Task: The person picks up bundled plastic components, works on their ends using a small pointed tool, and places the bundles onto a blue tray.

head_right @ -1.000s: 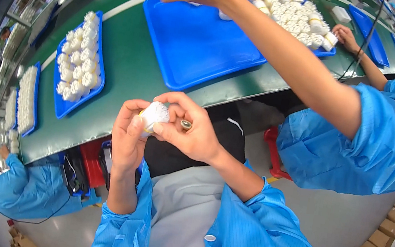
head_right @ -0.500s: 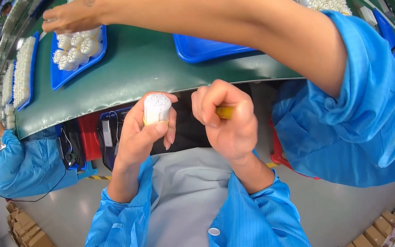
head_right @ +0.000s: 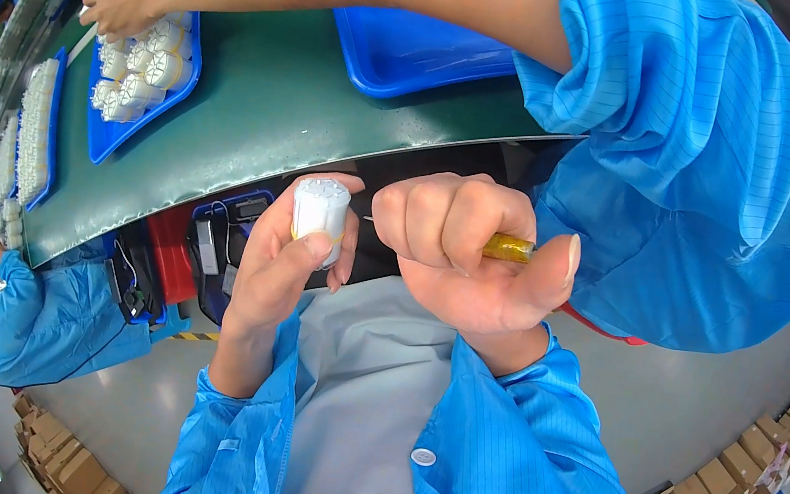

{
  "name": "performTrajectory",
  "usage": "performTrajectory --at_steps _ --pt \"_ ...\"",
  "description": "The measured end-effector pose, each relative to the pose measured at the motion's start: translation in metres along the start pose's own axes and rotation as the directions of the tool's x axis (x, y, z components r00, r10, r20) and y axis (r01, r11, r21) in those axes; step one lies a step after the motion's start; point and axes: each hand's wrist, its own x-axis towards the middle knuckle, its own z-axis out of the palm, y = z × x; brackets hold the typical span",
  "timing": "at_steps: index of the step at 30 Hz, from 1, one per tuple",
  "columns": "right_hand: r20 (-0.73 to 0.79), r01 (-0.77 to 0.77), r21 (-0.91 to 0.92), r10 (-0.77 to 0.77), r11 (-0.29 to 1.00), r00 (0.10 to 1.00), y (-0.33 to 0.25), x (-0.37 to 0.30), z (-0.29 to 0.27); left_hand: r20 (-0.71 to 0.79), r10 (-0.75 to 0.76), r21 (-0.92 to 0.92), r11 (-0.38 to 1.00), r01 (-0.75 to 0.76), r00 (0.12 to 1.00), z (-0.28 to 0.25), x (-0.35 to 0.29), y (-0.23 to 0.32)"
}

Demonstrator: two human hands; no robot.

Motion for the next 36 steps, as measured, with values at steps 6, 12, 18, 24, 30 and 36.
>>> performTrajectory --at_steps 6,12,18,24,30,36 --pt "-0.031 -0.012 -0.005 0.012 1.000 0.999 0.006 -0.005 0.001 -0.113 -0.093 0.235 0.965 0.117 0.989 -0.008 -0.008 0.015" --pt "-0.025 -0.024 -0.008 0.024 1.000 0.999 0.010 -0.007 0.003 -0.150 0.035 0.407 0.913 0.030 0.988 -0.012 -0.010 0.005" --pt "0.007 -0.025 -0.019 0.025 1.000 1.000 0.013 -0.007 0.004 -0.183 0.136 0.494 0.869 -0.029 0.974 -0.010 -0.013 0.005" --pt "0.004 -0.024 -0.019 0.024 1.000 1.000 0.013 -0.008 0.002 -0.131 0.085 0.392 0.920 -0.028 0.988 -0.016 -0.013 0.007" --pt "-0.013 -0.018 -0.007 0.018 1.000 1.000 0.009 -0.006 0.000 0.007 0.073 -0.314 0.947 -0.067 0.997 -0.027 -0.005 -0.007" --pt "-0.025 -0.015 -0.017 0.014 1.000 1.000 0.002 -0.003 0.000 0.102 0.155 -0.578 0.813 -0.069 0.983 -0.023 0.000 -0.021"
